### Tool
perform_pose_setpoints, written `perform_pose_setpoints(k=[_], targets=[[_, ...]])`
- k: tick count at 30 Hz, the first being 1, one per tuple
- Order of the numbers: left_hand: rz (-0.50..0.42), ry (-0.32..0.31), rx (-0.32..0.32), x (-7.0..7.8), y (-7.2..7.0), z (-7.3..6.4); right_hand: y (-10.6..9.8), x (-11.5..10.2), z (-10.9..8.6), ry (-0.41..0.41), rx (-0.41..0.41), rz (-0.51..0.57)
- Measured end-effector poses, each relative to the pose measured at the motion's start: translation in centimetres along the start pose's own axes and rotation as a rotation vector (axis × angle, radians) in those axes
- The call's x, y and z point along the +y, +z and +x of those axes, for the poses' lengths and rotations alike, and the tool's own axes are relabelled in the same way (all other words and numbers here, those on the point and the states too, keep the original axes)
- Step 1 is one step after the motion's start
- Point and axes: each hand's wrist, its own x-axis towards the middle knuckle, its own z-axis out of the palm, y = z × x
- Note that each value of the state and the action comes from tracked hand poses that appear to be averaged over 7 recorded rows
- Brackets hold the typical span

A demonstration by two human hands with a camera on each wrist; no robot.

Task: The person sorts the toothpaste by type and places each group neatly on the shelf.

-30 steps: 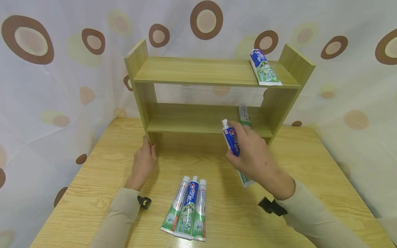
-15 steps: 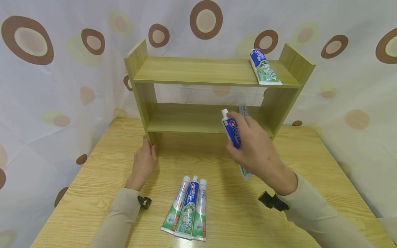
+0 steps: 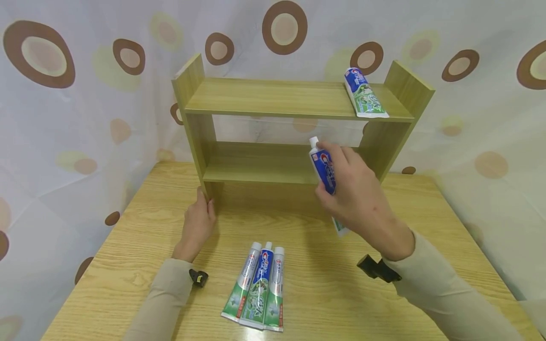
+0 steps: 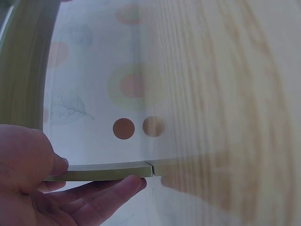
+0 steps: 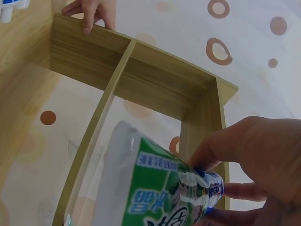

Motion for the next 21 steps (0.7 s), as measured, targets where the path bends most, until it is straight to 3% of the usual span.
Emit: perform_pose_setpoints(k=[21], targets=[[-0.003, -0.004, -0.01, 0.0, 0.0, 0.0, -2.2, -1.4, 2.3, -0.038, 0.087, -0.013]])
